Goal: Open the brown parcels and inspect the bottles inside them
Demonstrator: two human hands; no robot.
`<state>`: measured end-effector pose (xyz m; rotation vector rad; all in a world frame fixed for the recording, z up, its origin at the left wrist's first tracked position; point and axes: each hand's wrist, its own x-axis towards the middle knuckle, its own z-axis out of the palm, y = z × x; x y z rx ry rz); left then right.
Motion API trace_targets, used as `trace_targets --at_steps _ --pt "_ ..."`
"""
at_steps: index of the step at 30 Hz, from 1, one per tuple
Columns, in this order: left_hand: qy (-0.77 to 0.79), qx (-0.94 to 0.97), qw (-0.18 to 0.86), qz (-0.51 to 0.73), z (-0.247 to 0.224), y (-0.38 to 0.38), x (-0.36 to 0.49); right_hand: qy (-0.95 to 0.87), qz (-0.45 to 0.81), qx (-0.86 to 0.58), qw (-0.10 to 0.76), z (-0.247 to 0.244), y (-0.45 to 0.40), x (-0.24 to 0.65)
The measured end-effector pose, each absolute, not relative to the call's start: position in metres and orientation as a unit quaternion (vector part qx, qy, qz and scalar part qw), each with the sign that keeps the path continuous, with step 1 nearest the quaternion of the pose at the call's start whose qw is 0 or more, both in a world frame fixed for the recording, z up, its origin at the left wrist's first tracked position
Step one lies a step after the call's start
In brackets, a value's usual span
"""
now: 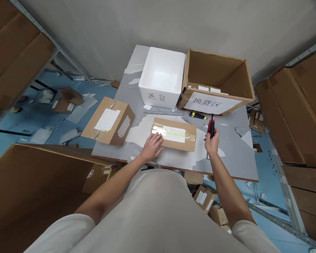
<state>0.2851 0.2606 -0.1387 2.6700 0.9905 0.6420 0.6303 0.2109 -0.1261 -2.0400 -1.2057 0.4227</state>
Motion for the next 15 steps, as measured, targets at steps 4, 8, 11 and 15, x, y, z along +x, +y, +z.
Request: trace_targets --at_steps 4,8,11,15 --pt "0.325 0.923 0.1 0.183 -0.142 0.263 0.29 -0.663 0.184 -0.663 0.296 -0.072 0.239 0.59" --pt "0.338 0.919 0.097 0.18 -0.148 0.262 0.292 -0.811 0.192 -0.544 0.094 -0.051 0.261 0.543" --pt "0.348 0.913 0.101 0.189 -0.15 0.262 0.293 -0.841 0.177 -0.512 -0.011 -0.049 0.273 0.523" --pt "0.353 0.908 0.108 0.196 -0.151 0.265 0.294 -0.855 0.153 -0.492 -0.059 -0.044 0.284 0.513"
